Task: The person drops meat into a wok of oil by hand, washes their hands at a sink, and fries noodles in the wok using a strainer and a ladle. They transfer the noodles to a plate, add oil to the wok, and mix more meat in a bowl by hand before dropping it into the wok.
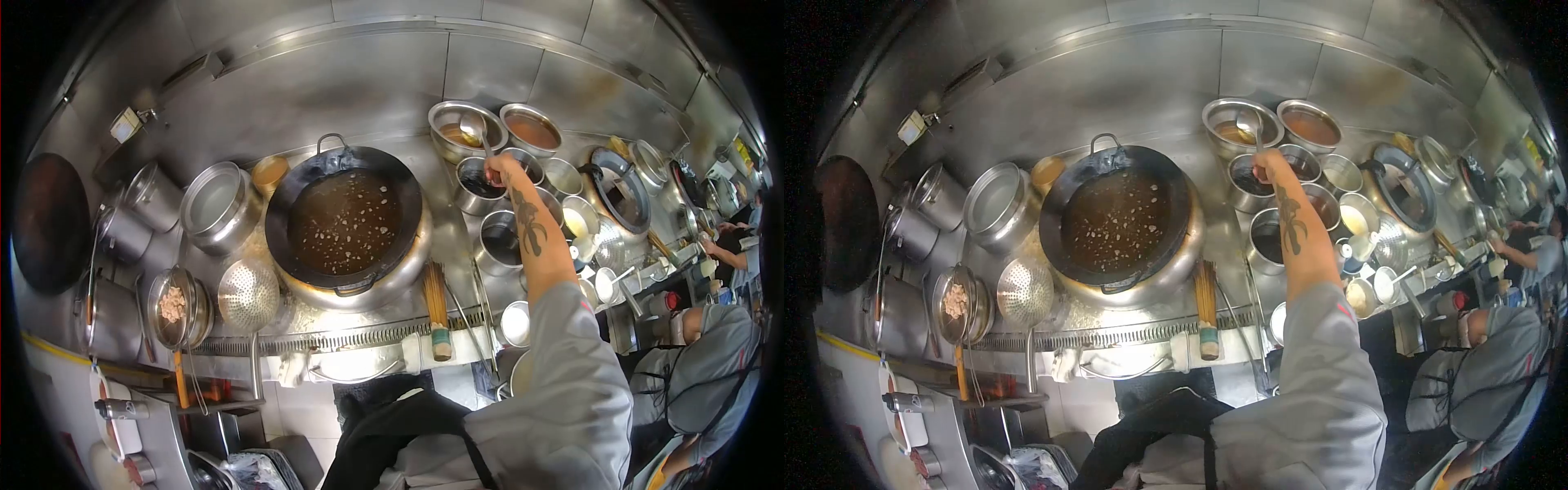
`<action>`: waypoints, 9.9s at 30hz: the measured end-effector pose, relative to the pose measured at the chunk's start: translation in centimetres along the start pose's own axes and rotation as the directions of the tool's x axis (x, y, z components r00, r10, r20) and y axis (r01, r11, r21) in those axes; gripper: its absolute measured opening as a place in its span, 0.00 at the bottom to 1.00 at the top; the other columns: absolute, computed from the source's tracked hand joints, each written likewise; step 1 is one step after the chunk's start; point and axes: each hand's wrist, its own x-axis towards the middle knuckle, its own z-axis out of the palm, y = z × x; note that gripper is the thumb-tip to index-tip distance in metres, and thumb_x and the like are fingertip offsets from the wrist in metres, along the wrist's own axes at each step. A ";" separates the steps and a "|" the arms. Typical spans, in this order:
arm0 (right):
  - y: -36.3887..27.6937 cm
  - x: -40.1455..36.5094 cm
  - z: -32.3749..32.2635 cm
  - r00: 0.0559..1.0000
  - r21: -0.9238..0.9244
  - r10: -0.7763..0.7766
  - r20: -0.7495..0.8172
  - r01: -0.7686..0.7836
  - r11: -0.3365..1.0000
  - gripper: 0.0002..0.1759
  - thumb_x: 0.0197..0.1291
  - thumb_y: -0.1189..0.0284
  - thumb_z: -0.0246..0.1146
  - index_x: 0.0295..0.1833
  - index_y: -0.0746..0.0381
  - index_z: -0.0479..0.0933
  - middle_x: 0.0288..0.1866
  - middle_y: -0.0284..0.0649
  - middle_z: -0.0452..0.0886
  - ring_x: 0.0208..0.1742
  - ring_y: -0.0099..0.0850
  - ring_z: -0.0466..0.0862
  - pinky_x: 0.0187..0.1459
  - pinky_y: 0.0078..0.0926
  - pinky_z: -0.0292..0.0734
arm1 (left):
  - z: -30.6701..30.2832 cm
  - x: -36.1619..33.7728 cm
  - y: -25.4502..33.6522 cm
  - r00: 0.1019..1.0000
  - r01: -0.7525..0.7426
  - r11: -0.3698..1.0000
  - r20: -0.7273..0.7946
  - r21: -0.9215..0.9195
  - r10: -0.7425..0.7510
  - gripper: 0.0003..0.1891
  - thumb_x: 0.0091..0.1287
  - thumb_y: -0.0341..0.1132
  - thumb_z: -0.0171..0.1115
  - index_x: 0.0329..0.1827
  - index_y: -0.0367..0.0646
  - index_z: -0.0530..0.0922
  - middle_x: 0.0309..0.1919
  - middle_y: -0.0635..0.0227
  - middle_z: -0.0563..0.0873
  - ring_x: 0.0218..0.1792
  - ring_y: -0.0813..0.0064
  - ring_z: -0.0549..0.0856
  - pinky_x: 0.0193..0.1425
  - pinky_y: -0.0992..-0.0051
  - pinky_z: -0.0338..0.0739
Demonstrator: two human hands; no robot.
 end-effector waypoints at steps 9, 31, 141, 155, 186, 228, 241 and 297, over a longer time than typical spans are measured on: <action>-1.3 3.0 -0.7 0.892 0.851 -0.078 0.445 -0.395 0.346 0.05 0.52 0.79 0.55 0.30 0.61 0.65 0.22 0.35 0.70 0.21 0.27 0.74 0.22 0.23 0.64 | 1.7 -0.8 1.3 0.999 -0.033 0.999 0.015 -0.005 0.033 0.12 0.66 0.44 0.50 0.39 0.46 0.74 0.25 0.65 0.79 0.23 0.68 0.81 0.25 0.67 0.77; -8.2 -10.8 -0.1 0.769 0.856 -0.374 0.518 -0.467 0.223 0.03 0.52 0.81 0.51 0.31 0.64 0.64 0.26 0.36 0.67 0.24 0.27 0.72 0.24 0.23 0.61 | -4.4 6.6 -1.4 0.995 0.060 0.998 0.078 0.035 -0.062 0.12 0.68 0.45 0.46 0.37 0.47 0.73 0.26 0.65 0.80 0.23 0.67 0.81 0.24 0.68 0.77; 68.6 -116.4 25.3 -0.294 0.574 0.493 -0.819 -0.431 0.697 0.34 0.50 0.70 0.67 0.60 0.76 0.64 0.48 0.59 0.76 0.43 0.50 0.81 0.46 0.39 0.77 | 6.9 -28.6 -40.0 0.215 -0.977 -0.213 0.232 0.032 -0.949 0.30 0.67 0.37 0.57 0.70 0.45 0.56 0.44 0.59 0.82 0.25 0.75 0.82 0.20 0.78 0.77; 69.7 -110.9 16.6 0.093 0.237 0.305 -0.948 -0.433 0.870 0.35 0.40 0.70 0.69 0.59 0.65 0.73 0.52 0.55 0.75 0.54 0.51 0.76 0.56 0.38 0.72 | 7.4 -27.7 -40.3 0.250 -0.910 -0.177 0.154 0.374 -0.956 0.25 0.66 0.29 0.46 0.68 0.49 0.57 0.52 0.59 0.79 0.38 0.65 0.86 0.34 0.68 0.85; 65.7 -103.8 13.5 0.260 0.049 0.201 -0.945 -0.491 0.870 0.38 0.45 0.57 0.72 0.61 0.63 0.71 0.45 0.59 0.76 0.48 0.57 0.78 0.51 0.45 0.74 | 11.3 -28.6 -34.4 0.224 -0.900 -0.069 0.322 0.430 -0.920 0.25 0.64 0.27 0.47 0.65 0.50 0.60 0.51 0.62 0.79 0.41 0.66 0.85 0.33 0.67 0.84; 16.4 -44.8 33.6 0.407 -0.336 -0.844 0.350 0.895 0.293 0.30 0.45 0.68 0.70 0.56 0.67 0.73 0.48 0.57 0.76 0.51 0.52 0.77 0.54 0.42 0.72 | 10.3 -19.7 29.0 0.441 -0.530 0.810 0.734 -0.252 0.517 0.28 0.60 0.25 0.49 0.66 0.46 0.60 0.52 0.61 0.79 0.42 0.64 0.85 0.37 0.65 0.85; 12.3 -41.5 42.0 0.274 -0.274 -0.825 0.495 0.950 0.151 0.27 0.51 0.69 0.64 0.59 0.63 0.71 0.48 0.51 0.76 0.51 0.49 0.76 0.50 0.44 0.73 | 9.6 -17.3 33.1 0.525 -0.585 0.718 0.499 -0.377 0.689 0.25 0.61 0.24 0.46 0.64 0.43 0.64 0.50 0.59 0.80 0.44 0.64 0.85 0.36 0.65 0.86; 4.9 -31.2 58.9 0.758 0.467 -0.388 0.525 0.125 0.875 0.07 0.60 0.77 0.57 0.43 0.65 0.78 0.35 0.40 0.84 0.32 0.28 0.84 0.34 0.24 0.81 | 3.3 -6.7 50.6 0.151 -0.816 0.163 -0.067 0.555 0.986 0.19 0.54 0.30 0.60 0.48 0.28 0.77 0.44 0.35 0.80 0.51 0.42 0.79 0.53 0.56 0.74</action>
